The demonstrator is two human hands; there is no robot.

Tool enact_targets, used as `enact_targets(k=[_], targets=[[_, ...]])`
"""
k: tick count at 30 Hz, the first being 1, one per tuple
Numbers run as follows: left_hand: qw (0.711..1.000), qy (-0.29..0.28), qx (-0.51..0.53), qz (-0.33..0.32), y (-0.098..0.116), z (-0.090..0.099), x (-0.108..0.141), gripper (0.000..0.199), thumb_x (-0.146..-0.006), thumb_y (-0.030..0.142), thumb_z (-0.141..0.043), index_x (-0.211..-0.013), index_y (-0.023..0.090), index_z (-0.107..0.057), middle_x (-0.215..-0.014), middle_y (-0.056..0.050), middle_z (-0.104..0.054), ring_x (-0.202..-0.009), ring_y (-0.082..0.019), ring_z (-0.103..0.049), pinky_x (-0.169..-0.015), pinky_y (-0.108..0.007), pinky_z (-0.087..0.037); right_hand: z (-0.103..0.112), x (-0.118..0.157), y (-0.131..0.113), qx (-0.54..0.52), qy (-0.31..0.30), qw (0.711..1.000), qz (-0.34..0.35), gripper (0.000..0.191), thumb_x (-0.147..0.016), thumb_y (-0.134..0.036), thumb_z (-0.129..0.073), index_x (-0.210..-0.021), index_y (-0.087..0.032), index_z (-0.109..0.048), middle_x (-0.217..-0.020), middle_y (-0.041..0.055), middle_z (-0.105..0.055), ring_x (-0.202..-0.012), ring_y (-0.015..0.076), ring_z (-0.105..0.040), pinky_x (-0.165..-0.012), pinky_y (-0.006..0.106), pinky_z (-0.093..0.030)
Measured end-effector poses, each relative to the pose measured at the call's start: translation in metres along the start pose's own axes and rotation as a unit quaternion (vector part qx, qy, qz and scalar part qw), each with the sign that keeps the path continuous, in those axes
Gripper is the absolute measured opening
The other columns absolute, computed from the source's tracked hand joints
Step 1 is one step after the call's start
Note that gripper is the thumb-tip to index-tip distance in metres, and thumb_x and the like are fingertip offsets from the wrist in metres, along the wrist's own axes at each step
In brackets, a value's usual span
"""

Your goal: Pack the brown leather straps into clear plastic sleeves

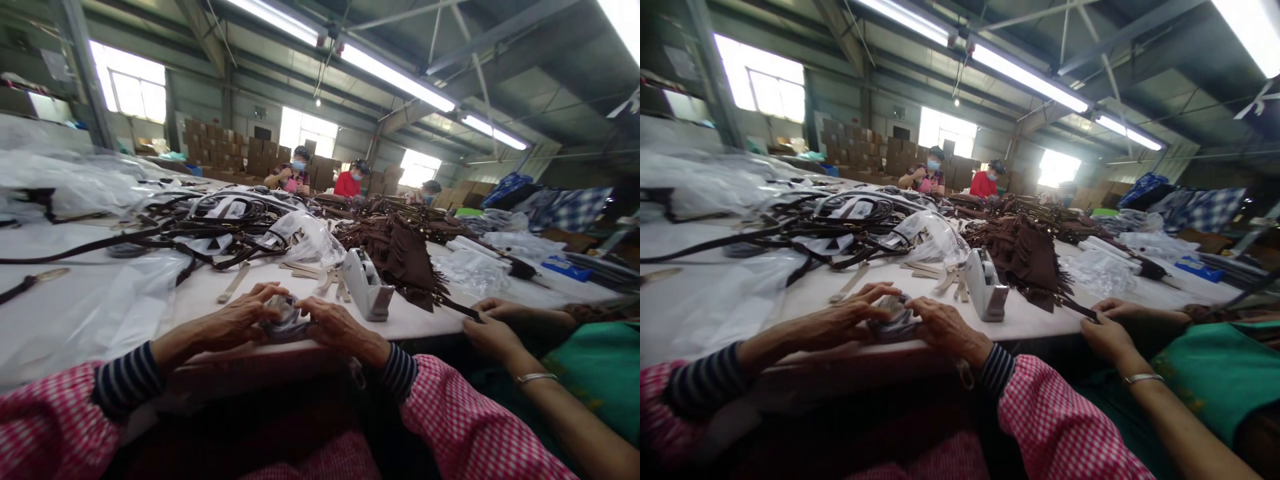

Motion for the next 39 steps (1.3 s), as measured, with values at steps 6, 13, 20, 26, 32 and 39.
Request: enact_targets(k=[6, 13, 20, 26, 32, 39], targets=[[0.997, -0.075, -0.006, -0.032, 0.001, 0.010, -0.004, 0.061, -0.070, -0.008, -0.061, -0.113, 0.031, -0.079, -0.154, -0.002, -0.052, -0.144, -0.030, -0.043, -0.118, -0.046, -0.038, 0.002, -0.028, 0.018, 0.012, -0.056, 0.997, -0.042, 0.039, -0.086, -0.030, -0.083, -0.124, -0.028, -0.076, -0.095, 0.0020, -0.076, -0.085, 0.0204, -0.067, -0.072, 0.026, -0.040], [0.992, -0.001, -0.123, 0.002, 0.006, 0.011, -0.010, 0.037, -0.084, 0.026, -0.077, -0.121, 0.030, -0.075, -0.141, -0.008, -0.062, -0.129, -0.037, -0.050, -0.105, -0.051, -0.042, -0.008, -0.047, 0.027, -0.094, -0.060, 0.989, -0.097, 0.019, -0.073, -0.023, -0.091, -0.089, -0.019, -0.081, -0.072, -0.0044, -0.067, -0.071, 0.0134, -0.058, -0.063, 0.022, -0.034], [0.997, 0.063, -0.047, 0.004, 0.016, 0.001, -0.005, 0.021, -0.098, 0.020, -0.056, -0.099, 0.024, -0.077, -0.101, -0.006, -0.070, -0.097, -0.025, -0.054, -0.083, -0.034, -0.043, -0.003, -0.036, 0.025, -0.123, -0.083, 0.987, -0.061, 0.024, -0.082, -0.027, -0.085, -0.104, -0.021, -0.082, -0.077, -0.0022, -0.069, -0.071, 0.0145, -0.060, -0.064, 0.023, -0.038], [0.999, 0.009, -0.047, 0.017, 0.005, 0.007, -0.007, 0.020, -0.098, 0.025, -0.059, -0.107, 0.025, -0.076, -0.105, -0.006, -0.073, -0.103, -0.028, -0.058, -0.086, -0.037, -0.042, 0.002, -0.030, 0.021, -0.058, -0.006, 0.998, -0.035, 0.014, -0.087, -0.022, -0.083, -0.101, -0.019, -0.082, -0.088, 0.0036, -0.075, -0.082, 0.0178, -0.065, -0.075, 0.025, -0.043], [0.987, 0.019, -0.113, 0.116, 0.007, -0.013, -0.024, 0.017, -0.099, 0.026, -0.059, -0.101, 0.024, -0.075, -0.106, -0.006, -0.076, -0.107, -0.031, -0.059, -0.085, -0.044, -0.038, 0.001, -0.029, 0.026, -0.121, -0.014, 0.992, -0.030, 0.015, -0.090, -0.023, -0.079, -0.104, -0.018, -0.081, -0.086, 0.0035, -0.076, -0.079, 0.0175, -0.066, -0.074, 0.026, -0.046], [0.985, 0.088, -0.129, 0.071, 0.001, -0.022, -0.014, 0.023, -0.104, 0.024, -0.053, -0.107, 0.024, -0.075, -0.110, -0.005, -0.076, -0.108, -0.030, -0.059, -0.084, -0.043, -0.039, 0.033, -0.066, 0.033, -0.056, 0.084, 0.993, -0.068, 0.017, -0.092, -0.023, -0.076, -0.104, -0.012, -0.081, -0.090, 0.0071, -0.077, -0.078, 0.0151, -0.064, -0.071, 0.025, -0.044]])
Point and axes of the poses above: each hand's wrist, its own x-axis away from the middle knuckle, its own z-axis out of the back of the hand, y = z × x, the point moved 9 cm from there along -x, towards the middle knuckle
